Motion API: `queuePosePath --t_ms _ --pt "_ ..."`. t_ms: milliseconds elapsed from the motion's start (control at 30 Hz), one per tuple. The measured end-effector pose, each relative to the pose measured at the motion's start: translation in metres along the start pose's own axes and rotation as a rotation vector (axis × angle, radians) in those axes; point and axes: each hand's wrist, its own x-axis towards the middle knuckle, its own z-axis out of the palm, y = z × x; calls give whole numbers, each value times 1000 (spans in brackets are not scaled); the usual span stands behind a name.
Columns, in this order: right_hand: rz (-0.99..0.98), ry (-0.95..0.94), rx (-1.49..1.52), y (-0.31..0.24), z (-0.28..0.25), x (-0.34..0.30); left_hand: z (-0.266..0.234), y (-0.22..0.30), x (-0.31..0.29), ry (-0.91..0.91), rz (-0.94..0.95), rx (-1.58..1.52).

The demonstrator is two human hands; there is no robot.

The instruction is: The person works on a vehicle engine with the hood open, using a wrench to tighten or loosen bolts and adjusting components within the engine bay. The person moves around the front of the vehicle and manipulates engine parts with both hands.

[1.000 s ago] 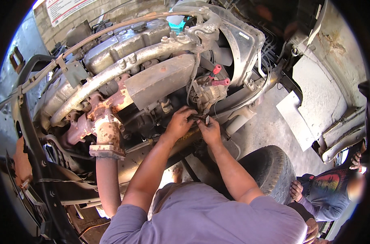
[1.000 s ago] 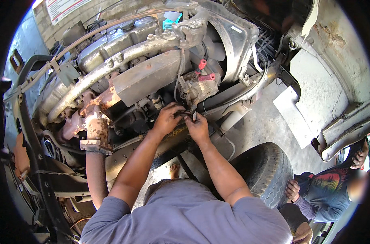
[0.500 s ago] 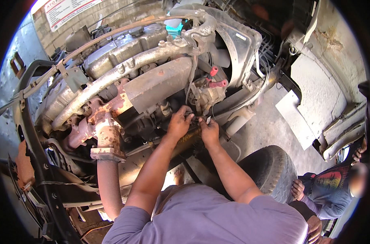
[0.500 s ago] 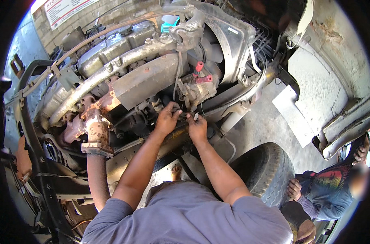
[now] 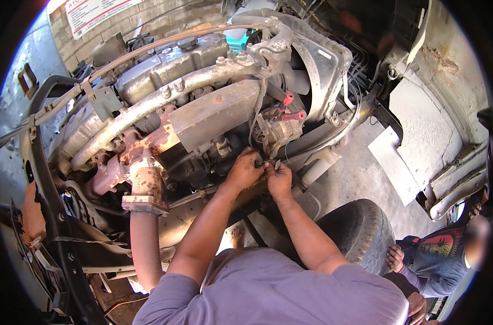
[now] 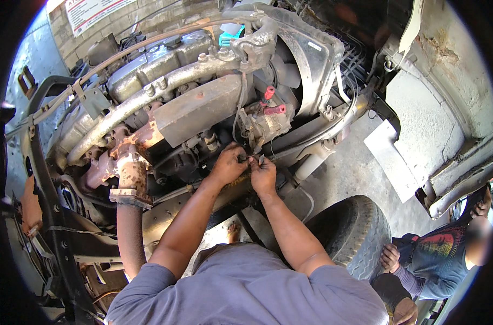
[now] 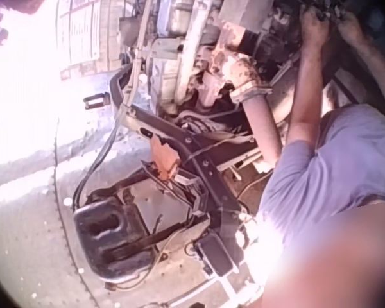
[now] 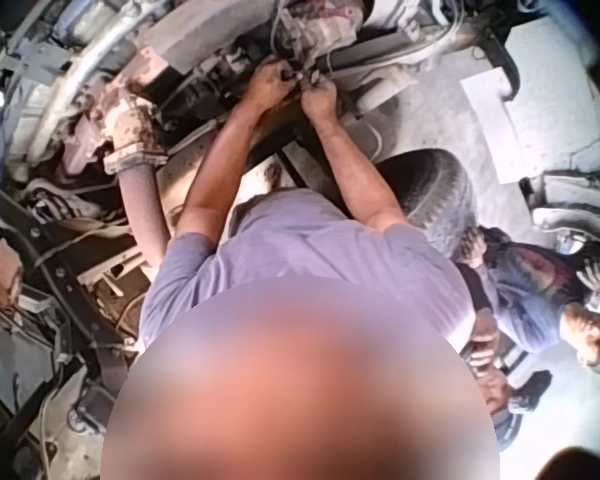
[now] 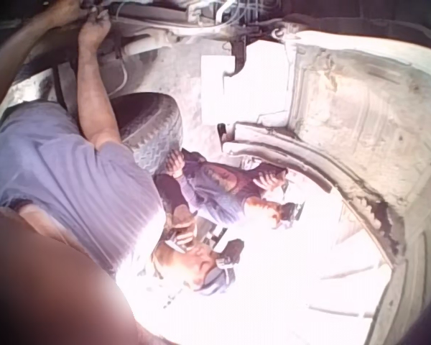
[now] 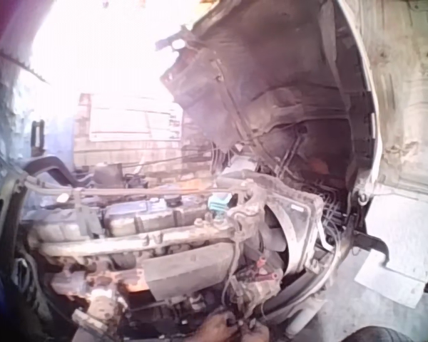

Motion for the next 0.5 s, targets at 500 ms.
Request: queuePosePath --t_ms 500 --pt "-34 71 -204 -6 -9 8 -12 21 -20 296 -42 104"
